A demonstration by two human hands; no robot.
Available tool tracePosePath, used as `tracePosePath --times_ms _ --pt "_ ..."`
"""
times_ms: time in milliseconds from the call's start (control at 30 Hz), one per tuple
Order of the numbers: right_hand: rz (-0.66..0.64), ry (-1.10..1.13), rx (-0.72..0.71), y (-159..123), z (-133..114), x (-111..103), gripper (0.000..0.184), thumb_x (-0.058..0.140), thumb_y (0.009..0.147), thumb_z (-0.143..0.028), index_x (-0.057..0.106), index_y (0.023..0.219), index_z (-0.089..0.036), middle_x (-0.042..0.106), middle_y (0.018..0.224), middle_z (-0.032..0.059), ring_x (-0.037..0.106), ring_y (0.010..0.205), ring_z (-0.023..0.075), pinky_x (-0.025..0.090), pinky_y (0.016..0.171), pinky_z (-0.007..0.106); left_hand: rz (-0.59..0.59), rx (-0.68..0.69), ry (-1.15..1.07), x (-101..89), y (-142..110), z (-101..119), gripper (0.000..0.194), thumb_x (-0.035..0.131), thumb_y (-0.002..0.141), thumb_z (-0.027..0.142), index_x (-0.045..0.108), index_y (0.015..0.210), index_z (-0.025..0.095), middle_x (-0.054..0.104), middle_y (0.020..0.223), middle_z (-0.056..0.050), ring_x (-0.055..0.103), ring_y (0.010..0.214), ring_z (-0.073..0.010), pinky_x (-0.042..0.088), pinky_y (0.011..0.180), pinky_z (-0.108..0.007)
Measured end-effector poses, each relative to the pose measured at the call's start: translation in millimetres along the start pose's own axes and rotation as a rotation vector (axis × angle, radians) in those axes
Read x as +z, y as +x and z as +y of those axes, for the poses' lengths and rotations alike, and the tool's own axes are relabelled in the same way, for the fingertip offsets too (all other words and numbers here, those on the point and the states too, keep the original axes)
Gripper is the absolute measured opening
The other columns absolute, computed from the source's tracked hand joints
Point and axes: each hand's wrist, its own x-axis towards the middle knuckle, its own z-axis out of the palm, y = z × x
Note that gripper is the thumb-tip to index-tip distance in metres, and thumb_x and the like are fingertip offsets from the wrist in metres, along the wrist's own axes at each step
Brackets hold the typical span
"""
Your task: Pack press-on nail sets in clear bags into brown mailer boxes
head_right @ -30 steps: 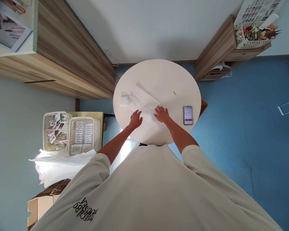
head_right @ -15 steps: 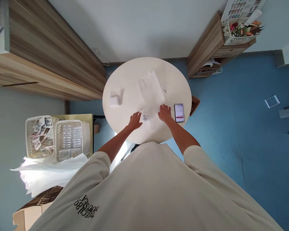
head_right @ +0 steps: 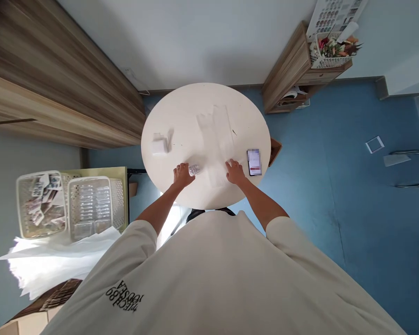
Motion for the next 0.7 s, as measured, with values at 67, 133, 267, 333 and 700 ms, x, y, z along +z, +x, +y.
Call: tracePosePath --times_ms 67,133,267,333,700 --pt "0.011 0.037 -0.016 1.0 -10.6 4.1 0.068 0.049 0.099 -0.033 0.039 0.164 -0.015 0.028 0.175 0.0205 0.03 0.156 0.0417 0.036 0.121 0.055 0.041 -0.067 -0.043 -9.8 -5.6 -12.3 0.071 0.072 0.087 0.039 0.046 0.15 0.023 0.053 0.151 -0.018 0.045 0.145 -0.0398 0.036 0.121 -0.057" --pt "0.019 0.068 -0.032 2.9 -23.2 7.9 0.068 0.051 0.099 -0.035 0.041 0.163 -0.017 0.029 0.174 0.021 0.033 0.154 0.0432 0.037 0.119 0.056 0.072 -0.049 -0.072 -17.3 -8.5 -17.7 0.071 0.071 0.088 0.041 0.044 0.151 0.024 0.052 0.153 -0.017 0.044 0.145 -0.0381 0.036 0.121 -0.055" --pt "0.012 0.128 -0.04 6.5 -48.4 12.5 0.067 0.054 0.098 -0.035 0.042 0.162 -0.018 0.031 0.174 0.0203 0.035 0.152 0.0438 0.038 0.118 0.057 0.047 0.093 -0.095 -19.6 -4.1 -3.7 0.073 0.073 0.087 0.04 0.043 0.152 0.025 0.05 0.154 -0.016 0.045 0.145 -0.0362 0.037 0.121 -0.051" --pt "0.038 0.161 -0.028 5.4 -55.6 13.6 0.063 0.052 0.099 -0.034 0.044 0.16 -0.019 0.033 0.172 0.0194 0.036 0.151 0.0417 0.038 0.118 0.055 0.005 0.158 -0.093 -14.6 1.0 11.1 0.074 0.074 0.087 0.038 0.043 0.153 0.025 0.05 0.155 -0.015 0.045 0.145 -0.0363 0.038 0.121 -0.051" --pt "0.059 0.145 -0.136 -42.6 -42.5 39.9 0.037 0.063 0.09 -0.025 0.065 0.127 -0.02 0.057 0.147 0.0178 0.052 0.132 0.0359 0.041 0.112 0.049 -0.074 0.354 0.036 9.3 29.6 61.4 0.075 0.07 0.089 0.03 0.042 0.158 0.023 0.05 0.158 -0.017 0.044 0.147 -0.0379 0.036 0.121 -0.05"
